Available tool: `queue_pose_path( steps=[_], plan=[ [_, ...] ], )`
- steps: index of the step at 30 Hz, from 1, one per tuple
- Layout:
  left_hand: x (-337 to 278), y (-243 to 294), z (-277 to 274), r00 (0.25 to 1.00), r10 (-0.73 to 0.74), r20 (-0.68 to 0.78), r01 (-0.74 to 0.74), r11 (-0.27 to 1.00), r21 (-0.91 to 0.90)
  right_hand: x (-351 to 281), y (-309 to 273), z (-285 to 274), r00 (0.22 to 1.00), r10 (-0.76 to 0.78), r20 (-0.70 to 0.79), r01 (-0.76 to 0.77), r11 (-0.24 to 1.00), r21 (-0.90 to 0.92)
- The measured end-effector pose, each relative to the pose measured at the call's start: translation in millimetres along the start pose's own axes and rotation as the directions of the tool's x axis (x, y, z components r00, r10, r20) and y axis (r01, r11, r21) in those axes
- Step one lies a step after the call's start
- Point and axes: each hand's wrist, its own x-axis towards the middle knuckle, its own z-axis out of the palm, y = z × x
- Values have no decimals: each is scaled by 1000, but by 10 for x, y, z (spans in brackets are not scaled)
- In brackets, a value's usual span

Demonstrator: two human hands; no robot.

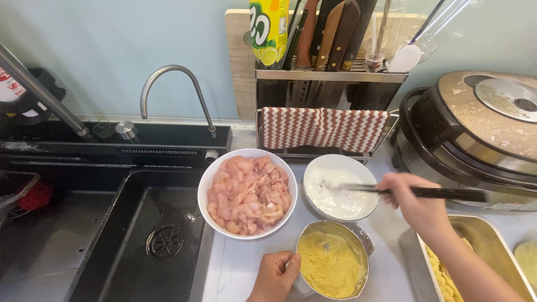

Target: Coating raw chicken pieces in batter and transferring them to a metal container.

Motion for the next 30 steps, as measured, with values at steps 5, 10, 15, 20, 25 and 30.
queue_pose_path(
  steps=[5, 10, 15, 20, 25, 30],
  plan=[
    [7, 44, 4, 1000, -22, 7, 22, 999, -32, -78, -822, -44, 967, 243, 74, -191, 887, -420],
    [16, -45, 16, 1000, -8, -1, 8, 999, -43, 43, -957, -257, 959, 283, -12, -269, 896, -353],
    [22, -36, 19, 1000, -22, 16, 23, 996, -86, 155, -1072, 30, 982, 185, 42, -147, 884, -443],
    [16, -62, 22, 1000, -19, 1, 19, 998, -65, 163, -680, 258, 990, 102, 101, -59, 931, -361],
    [7, -37, 5, 999, -32, 36, 36, 993, -109, 177, -240, -23, 998, 54, -19, -56, 990, -127],
    [23, -90, 15, 999, -21, 25, 23, 996, -88, 126, -254, -321, 968, 249, -33, -251, 953, -166]
  ],
)
